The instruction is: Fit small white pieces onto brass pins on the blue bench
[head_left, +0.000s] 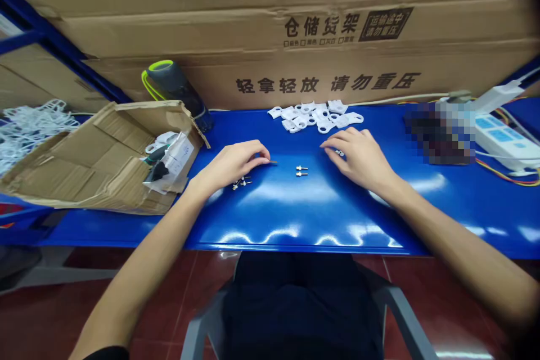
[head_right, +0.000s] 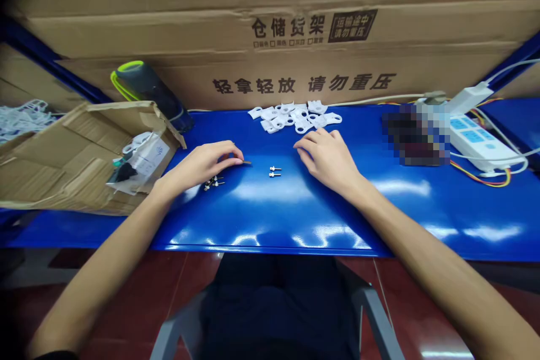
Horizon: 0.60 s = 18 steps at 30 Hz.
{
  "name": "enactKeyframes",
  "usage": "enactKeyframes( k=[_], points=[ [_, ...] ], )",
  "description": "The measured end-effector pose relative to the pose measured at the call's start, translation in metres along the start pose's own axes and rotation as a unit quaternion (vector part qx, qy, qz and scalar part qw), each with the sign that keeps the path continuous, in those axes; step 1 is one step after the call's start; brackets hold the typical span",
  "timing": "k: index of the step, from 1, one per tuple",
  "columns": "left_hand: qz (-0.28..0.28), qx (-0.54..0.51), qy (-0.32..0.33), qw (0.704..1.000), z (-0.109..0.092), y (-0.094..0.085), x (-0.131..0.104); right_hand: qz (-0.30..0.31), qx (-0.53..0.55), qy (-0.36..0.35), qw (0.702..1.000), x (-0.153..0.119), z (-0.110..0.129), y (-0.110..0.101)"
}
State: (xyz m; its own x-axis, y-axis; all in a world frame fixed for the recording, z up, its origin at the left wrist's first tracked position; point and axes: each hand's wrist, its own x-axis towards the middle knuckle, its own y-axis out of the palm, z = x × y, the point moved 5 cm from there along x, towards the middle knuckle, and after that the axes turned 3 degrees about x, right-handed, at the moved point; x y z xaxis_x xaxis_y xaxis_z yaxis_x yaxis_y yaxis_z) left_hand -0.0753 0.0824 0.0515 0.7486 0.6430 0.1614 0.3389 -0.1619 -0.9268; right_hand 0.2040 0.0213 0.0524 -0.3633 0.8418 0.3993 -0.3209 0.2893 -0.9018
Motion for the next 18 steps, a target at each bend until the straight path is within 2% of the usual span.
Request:
enactKeyframes(
  k=[4, 9, 13, 18],
  points=[
    [-0.057, -0.038, 0.068, 0.995, -0.028, 0.002, 0.003, 0.004, 0.123, -0.042, 0.992, 0.000, 0.022, 0.001],
    [-0.111, 0.032, 0.128, 0.985, -0.056, 0.009, 0.005, 0.051, 0.193, -0.042, 0.979, -0.001, 0.043, 0.009],
    [-0.114, 0.064, 0.140, 0.981, -0.063, 0.015, 0.005, 0.050, 0.225, -0.061, 0.971, -0.001, 0.044, 0.012],
    [-0.125, 0.048, 0.123, 0.983, -0.058, 0.015, 0.005, 0.026, 0.185, -0.105, 0.977, -0.003, 0.044, 0.009]
  ],
)
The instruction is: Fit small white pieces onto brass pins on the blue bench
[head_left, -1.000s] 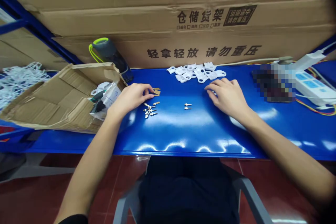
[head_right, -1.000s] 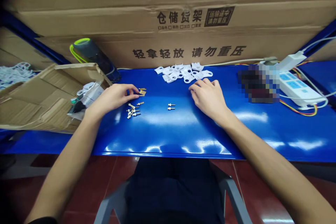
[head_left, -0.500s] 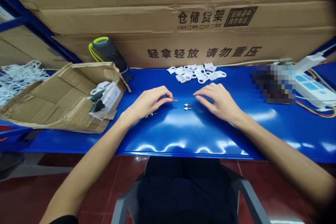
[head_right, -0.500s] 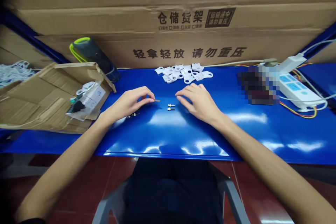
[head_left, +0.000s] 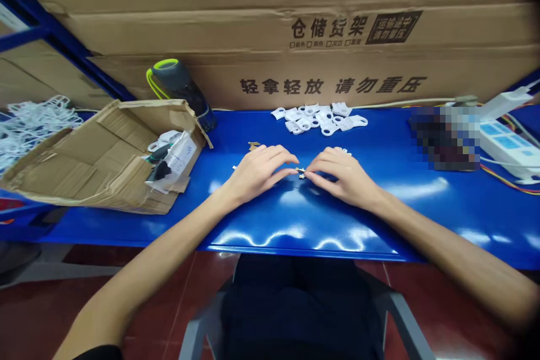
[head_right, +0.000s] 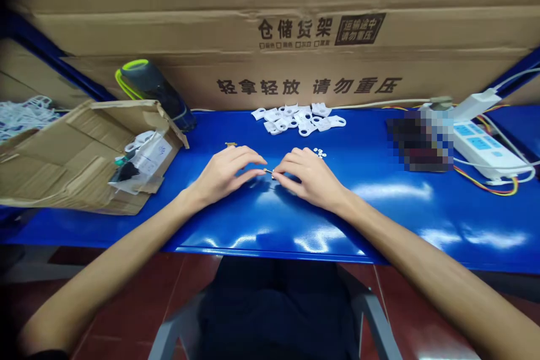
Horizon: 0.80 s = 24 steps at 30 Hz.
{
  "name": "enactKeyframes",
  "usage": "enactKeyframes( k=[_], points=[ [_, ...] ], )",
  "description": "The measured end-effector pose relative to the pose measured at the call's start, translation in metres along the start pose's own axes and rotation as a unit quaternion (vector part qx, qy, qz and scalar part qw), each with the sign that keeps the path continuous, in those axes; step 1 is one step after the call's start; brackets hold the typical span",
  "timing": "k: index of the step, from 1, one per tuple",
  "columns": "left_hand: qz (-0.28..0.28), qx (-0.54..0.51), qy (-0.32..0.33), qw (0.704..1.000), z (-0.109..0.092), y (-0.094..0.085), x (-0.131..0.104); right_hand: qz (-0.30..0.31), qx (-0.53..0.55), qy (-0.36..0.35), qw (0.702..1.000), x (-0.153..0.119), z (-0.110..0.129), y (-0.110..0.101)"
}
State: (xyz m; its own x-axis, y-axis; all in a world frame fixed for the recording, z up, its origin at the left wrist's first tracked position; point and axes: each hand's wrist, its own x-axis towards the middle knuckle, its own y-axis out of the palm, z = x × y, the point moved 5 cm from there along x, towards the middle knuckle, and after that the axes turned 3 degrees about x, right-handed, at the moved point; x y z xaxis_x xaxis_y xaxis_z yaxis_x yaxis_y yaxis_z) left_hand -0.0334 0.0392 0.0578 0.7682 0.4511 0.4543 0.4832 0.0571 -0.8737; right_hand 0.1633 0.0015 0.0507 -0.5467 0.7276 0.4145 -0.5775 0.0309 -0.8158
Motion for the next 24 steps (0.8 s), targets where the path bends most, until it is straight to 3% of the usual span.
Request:
enactKeyframes(
  k=[6, 12, 19, 24],
  points=[
    [-0.009, -0.021, -0.009, 1.000, 0.004, 0.004, -0.001, 0.012, -0.079, -0.017, 0.997, 0.001, -0.002, -0.005],
    [-0.045, 0.002, -0.056, 0.997, 0.011, -0.004, -0.001, -0.055, -0.192, 0.134, 0.971, -0.008, -0.051, -0.039],
    [-0.052, 0.013, -0.061, 0.997, 0.012, -0.006, -0.001, 0.049, -0.235, 0.156, 0.958, -0.020, -0.068, -0.043],
    [-0.047, 0.014, -0.056, 0.997, 0.010, -0.005, -0.001, 0.063, -0.260, 0.179, 0.947, -0.023, -0.070, -0.038]
  ],
)
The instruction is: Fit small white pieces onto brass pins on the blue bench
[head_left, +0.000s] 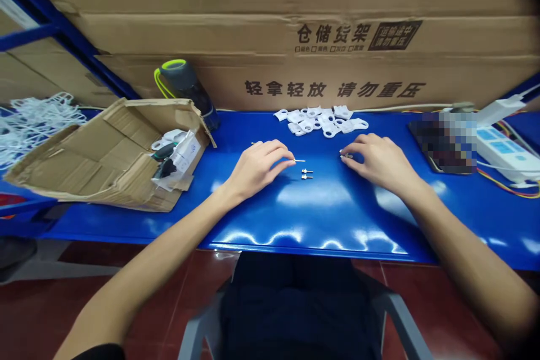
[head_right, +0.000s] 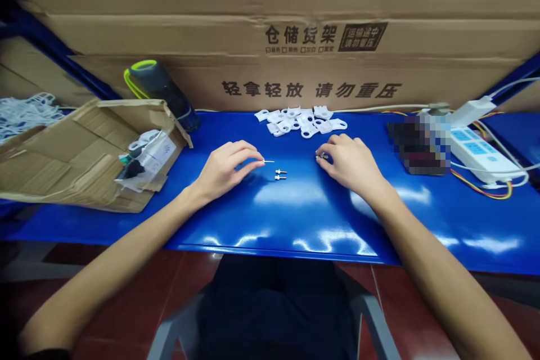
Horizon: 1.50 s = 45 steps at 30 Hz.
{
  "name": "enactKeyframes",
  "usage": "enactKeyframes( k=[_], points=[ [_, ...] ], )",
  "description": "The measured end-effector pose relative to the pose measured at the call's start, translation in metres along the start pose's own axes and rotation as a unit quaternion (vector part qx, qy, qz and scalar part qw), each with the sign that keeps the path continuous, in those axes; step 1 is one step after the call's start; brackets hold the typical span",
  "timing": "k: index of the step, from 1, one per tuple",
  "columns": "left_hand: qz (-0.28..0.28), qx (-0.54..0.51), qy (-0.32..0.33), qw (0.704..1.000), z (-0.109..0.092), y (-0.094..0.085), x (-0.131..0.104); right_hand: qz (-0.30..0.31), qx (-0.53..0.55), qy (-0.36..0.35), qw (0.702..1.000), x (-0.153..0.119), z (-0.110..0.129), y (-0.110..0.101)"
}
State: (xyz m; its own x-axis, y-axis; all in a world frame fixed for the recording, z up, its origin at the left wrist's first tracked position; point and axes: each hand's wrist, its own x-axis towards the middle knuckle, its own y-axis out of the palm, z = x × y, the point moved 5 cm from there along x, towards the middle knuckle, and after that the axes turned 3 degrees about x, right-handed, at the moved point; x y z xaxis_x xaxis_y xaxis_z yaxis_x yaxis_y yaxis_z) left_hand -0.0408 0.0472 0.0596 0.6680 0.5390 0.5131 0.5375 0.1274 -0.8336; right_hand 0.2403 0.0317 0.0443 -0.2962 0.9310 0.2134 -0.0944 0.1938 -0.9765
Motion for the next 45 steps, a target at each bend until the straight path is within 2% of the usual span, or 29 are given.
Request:
enactKeyframes(
  k=[6, 9, 14, 20, 26, 36, 41, 45],
  points=[
    [-0.003, 0.001, 0.022, 1.000, -0.001, -0.001, 0.000, -0.011, 0.019, -0.003, 1.000, 0.002, 0.000, 0.001],
    [0.000, -0.020, 0.011, 1.000, 0.000, 0.001, -0.001, -0.026, 0.103, -0.020, 0.994, 0.003, 0.010, -0.003],
    [0.019, -0.119, -0.033, 0.992, -0.001, 0.008, -0.002, -0.045, 0.298, -0.033, 0.953, 0.002, 0.039, -0.011],
    [0.027, -0.229, -0.103, 0.968, -0.002, 0.015, 0.000, -0.063, 0.405, -0.065, 0.910, -0.003, 0.058, -0.014],
    [0.050, -0.290, -0.144, 0.945, 0.000, 0.019, 0.000, -0.072, 0.414, -0.104, 0.902, -0.005, 0.066, -0.016],
    [0.080, -0.346, -0.173, 0.919, 0.000, 0.024, 0.000, -0.096, 0.417, -0.142, 0.892, -0.006, 0.068, -0.015],
    [0.104, -0.391, -0.202, 0.892, 0.002, 0.027, -0.001, -0.137, 0.439, -0.175, 0.871, -0.008, 0.068, -0.016],
    [0.118, -0.415, -0.216, 0.876, 0.001, 0.028, -0.001, -0.159, 0.438, -0.191, 0.864, -0.010, 0.070, -0.018]
  ],
)
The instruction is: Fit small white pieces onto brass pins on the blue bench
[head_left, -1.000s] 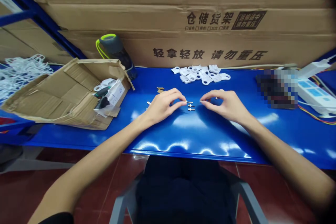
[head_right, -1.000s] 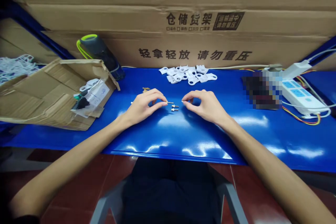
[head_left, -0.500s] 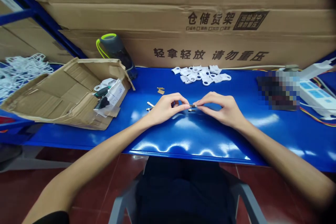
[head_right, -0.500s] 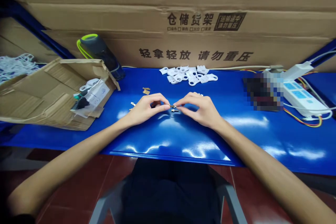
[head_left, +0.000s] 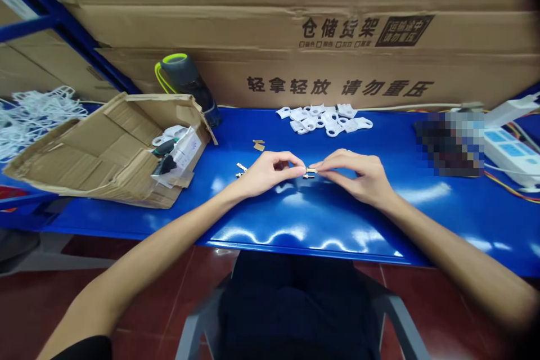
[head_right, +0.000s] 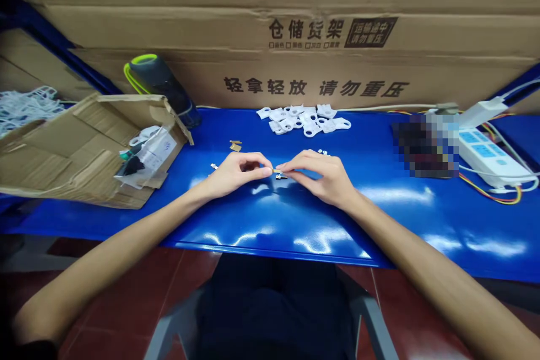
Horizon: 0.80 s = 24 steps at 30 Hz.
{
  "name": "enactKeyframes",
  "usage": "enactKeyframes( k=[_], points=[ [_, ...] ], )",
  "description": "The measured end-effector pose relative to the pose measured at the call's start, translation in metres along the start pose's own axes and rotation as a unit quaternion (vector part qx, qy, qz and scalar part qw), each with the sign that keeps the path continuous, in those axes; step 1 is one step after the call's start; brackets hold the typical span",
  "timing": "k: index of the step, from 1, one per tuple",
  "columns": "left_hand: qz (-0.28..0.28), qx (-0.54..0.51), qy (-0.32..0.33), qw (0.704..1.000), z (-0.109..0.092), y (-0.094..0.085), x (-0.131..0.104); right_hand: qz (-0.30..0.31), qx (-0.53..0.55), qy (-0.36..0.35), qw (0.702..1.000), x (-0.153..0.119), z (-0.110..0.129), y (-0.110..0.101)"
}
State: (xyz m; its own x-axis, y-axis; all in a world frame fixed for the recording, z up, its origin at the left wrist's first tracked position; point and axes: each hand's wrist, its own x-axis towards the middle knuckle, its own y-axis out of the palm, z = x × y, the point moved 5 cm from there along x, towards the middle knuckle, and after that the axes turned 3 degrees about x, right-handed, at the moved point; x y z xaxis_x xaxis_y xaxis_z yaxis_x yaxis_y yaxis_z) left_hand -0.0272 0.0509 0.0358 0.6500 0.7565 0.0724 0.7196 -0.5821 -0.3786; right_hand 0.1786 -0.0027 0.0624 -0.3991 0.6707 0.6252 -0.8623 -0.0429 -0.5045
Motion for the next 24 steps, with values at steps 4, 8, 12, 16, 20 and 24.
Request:
enactKeyframes(
  k=[4, 8, 12, 16, 20, 24],
  points=[
    [0.004, -0.005, -0.006, 1.000, -0.0007, 0.0000, -0.0008, 0.003, -0.035, -0.025, 0.999, -0.0010, 0.0019, 0.0003],
    [0.003, 0.003, -0.010, 1.000, -0.0010, -0.0005, -0.0011, 0.010, -0.087, -0.086, 0.992, -0.0032, 0.0039, 0.0020],
    [-0.002, 0.013, -0.003, 1.000, -0.0032, -0.0004, -0.0008, 0.018, -0.113, -0.121, 0.986, -0.0039, 0.0050, 0.0043],
    [-0.009, 0.017, -0.002, 1.000, -0.0047, -0.0004, -0.0005, 0.028, -0.141, -0.126, 0.981, -0.0030, 0.0059, 0.0050],
    [-0.013, 0.016, -0.010, 1.000, -0.0042, -0.0009, -0.0007, 0.025, -0.137, -0.106, 0.984, -0.0016, 0.0063, 0.0039],
    [-0.015, 0.016, -0.012, 1.000, -0.0041, -0.0009, -0.0011, 0.009, -0.124, -0.106, 0.987, -0.0012, 0.0072, 0.0034]
  ],
)
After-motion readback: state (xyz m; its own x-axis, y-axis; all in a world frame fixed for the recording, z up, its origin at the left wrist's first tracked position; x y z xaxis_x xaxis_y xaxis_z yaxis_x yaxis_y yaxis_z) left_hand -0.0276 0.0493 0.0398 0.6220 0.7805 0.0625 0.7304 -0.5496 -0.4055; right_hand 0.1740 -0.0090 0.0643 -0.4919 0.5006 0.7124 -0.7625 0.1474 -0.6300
